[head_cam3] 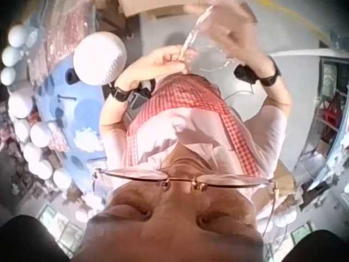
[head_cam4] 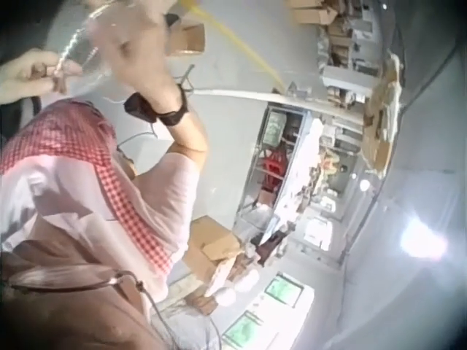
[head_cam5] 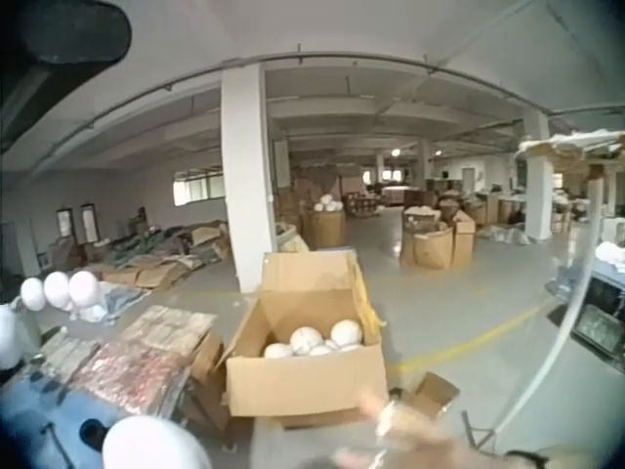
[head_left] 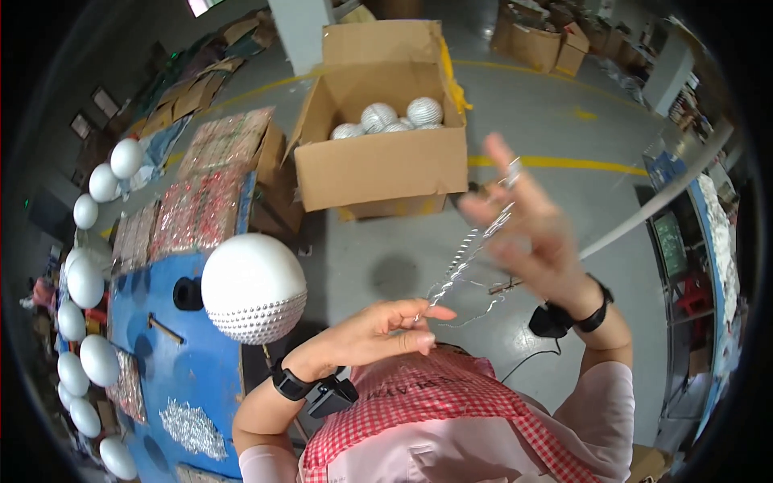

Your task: The person wraps a string of beads around a white sphere, pressing them onto the surface, and then pulls a new strand of beads to repeat the process.

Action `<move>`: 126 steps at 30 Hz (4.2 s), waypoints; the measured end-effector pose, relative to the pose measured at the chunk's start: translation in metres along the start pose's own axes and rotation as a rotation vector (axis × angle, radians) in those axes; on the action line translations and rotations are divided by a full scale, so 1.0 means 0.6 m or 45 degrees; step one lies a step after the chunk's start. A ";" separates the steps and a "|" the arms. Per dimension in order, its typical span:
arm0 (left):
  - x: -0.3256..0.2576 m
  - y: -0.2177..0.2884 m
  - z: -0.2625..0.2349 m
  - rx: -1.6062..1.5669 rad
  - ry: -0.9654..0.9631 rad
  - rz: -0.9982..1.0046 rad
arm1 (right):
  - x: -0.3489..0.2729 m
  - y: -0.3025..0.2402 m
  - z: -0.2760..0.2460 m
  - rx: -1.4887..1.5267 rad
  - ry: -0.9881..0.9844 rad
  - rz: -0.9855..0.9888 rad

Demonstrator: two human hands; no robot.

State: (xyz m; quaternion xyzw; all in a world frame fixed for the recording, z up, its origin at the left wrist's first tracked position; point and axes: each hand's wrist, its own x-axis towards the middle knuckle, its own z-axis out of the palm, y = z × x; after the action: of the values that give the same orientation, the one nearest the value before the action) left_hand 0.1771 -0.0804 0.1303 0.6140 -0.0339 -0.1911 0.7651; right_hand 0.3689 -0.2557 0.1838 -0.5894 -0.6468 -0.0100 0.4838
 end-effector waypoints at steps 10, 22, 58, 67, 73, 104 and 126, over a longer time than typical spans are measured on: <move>-0.123 -0.119 -0.041 0.119 0.394 -0.350 | 0.031 0.205 -0.106 0.195 1.095 0.520; -0.058 -0.156 -0.061 -0.186 0.378 -0.092 | -0.064 0.128 0.222 0.676 -0.806 0.571; -0.224 -0.271 -0.032 -0.044 0.962 -0.418 | -0.069 0.256 0.079 0.175 -0.281 0.973; -0.121 -0.181 -0.036 0.163 0.534 -0.145 | -0.049 0.092 0.329 0.863 -1.155 0.418; -0.190 -0.161 -0.019 -0.013 0.973 -0.233 | -0.021 0.124 0.296 0.891 -1.141 0.722; -0.201 -0.126 -0.030 0.166 1.207 0.015 | 0.009 0.035 0.353 0.963 -0.861 0.784; -0.198 -0.131 -0.049 0.206 1.386 0.114 | -0.002 0.031 0.391 0.072 -0.401 -0.083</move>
State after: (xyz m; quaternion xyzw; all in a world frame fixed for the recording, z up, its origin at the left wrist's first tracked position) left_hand 0.0559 -0.0270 0.0702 0.6789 0.3258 0.1899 0.6300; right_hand 0.2388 -0.1142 0.0479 -0.5485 -0.7336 0.0850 0.3921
